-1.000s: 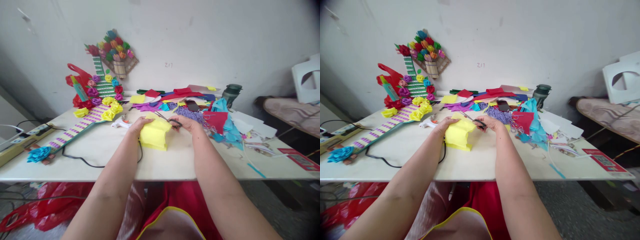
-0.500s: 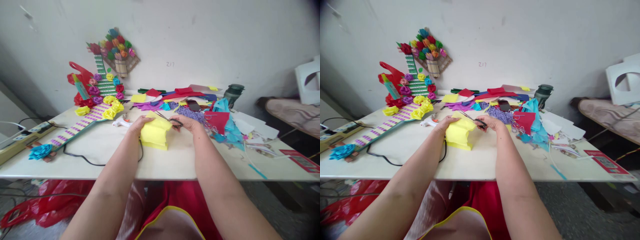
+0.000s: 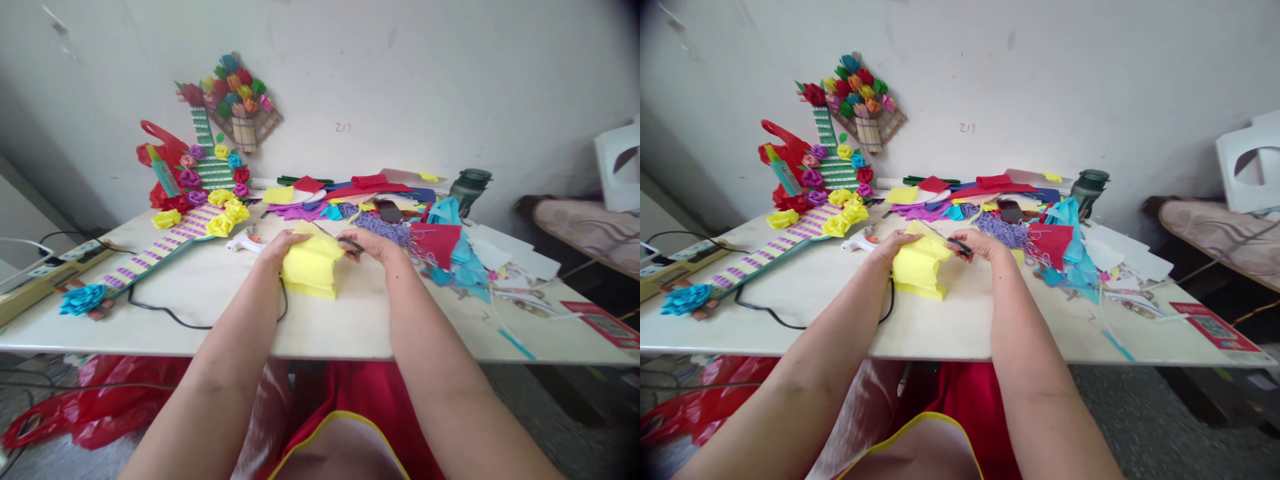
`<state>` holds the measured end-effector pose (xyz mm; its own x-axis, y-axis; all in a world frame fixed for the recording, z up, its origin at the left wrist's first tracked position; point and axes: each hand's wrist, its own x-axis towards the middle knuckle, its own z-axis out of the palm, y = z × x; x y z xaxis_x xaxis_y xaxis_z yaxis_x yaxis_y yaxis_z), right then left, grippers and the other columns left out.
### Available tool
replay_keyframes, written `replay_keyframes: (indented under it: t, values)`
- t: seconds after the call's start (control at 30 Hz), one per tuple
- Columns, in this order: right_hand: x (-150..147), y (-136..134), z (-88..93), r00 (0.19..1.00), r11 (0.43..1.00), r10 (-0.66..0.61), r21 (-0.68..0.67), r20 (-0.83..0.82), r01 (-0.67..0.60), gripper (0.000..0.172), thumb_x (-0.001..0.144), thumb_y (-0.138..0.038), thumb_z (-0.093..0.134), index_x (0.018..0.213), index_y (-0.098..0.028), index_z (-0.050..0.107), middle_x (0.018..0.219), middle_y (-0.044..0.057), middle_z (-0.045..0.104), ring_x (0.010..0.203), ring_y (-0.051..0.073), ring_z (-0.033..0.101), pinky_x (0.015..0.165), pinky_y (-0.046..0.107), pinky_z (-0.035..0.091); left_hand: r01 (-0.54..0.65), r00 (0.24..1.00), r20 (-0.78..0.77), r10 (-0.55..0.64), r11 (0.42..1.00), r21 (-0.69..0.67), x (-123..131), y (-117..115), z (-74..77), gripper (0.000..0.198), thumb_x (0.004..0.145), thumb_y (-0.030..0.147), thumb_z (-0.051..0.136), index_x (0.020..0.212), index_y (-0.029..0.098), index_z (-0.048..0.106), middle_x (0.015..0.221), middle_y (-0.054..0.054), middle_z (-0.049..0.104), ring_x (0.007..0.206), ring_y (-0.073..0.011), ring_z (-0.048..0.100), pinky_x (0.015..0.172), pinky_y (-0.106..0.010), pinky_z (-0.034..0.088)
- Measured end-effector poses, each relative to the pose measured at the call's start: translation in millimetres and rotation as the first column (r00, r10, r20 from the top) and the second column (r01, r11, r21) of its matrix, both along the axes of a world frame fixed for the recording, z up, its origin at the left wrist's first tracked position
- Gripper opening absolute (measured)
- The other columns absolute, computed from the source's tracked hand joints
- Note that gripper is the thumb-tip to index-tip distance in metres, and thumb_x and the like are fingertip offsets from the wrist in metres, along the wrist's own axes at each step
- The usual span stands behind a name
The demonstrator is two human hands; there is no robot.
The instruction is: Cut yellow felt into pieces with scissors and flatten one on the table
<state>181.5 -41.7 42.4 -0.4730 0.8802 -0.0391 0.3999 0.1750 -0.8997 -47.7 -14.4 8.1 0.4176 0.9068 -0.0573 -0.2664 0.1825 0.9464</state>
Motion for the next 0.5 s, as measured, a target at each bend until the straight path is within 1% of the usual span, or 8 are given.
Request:
replay_keyframes:
  t: [0.13, 0.3, 0.5]
  values:
    - [-1.1, 0.1, -0.1, 1.0, 1.0, -0.017, 0.013, 0.008, 0.017, 0.009, 0.076, -0.023, 0.057, 0.07, -0.016, 0.054, 0.047, -0.004, 0.05, 0.038, 0.006, 0.042, 0.038, 0.017, 0.036, -0.002, 1.0, -0.006, 0.002, 1.0, -0.004, -0.7, 1.4, -1.4, 0.024, 0.061, 0.023, 0.071, 0.08, 0.008, 0.07, 0.076, -0.012, 0.071, 0.067, -0.0255, 0.068, 0.07, -0.037, 0.053]
    - [-3.0, -0.7, 0.5, 1.0, 0.999, -0.02, 0.03, 0.007, 0.019, 0.013, 0.074, -0.023, 0.058, 0.065, -0.016, 0.052, 0.047, -0.004, 0.048, 0.038, 0.005, 0.04, 0.037, 0.017, 0.035, -0.011, 1.0, -0.014, 0.011, 1.0, 0.0, -0.8, 0.5, -1.4, 0.024, 0.062, 0.023, 0.072, 0.081, 0.008, 0.07, 0.075, -0.012, 0.071, 0.065, -0.0255, 0.067, 0.069, -0.037, 0.053]
    - [-3.4, 0.9, -0.7, 1.0, 0.999, -0.016, 0.039, 0.021, 0.015, 0.015, 0.074, -0.026, 0.061, 0.067, -0.016, 0.052, 0.046, -0.005, 0.047, 0.038, 0.005, 0.039, 0.037, 0.017, 0.034, -0.007, 1.0, -0.01, 0.007, 1.0, -0.006, -0.8, 0.7, -2.5, 0.025, 0.063, 0.023, 0.071, 0.084, 0.01, 0.071, 0.077, -0.011, 0.071, 0.069, -0.0266, 0.068, 0.07, -0.038, 0.053]
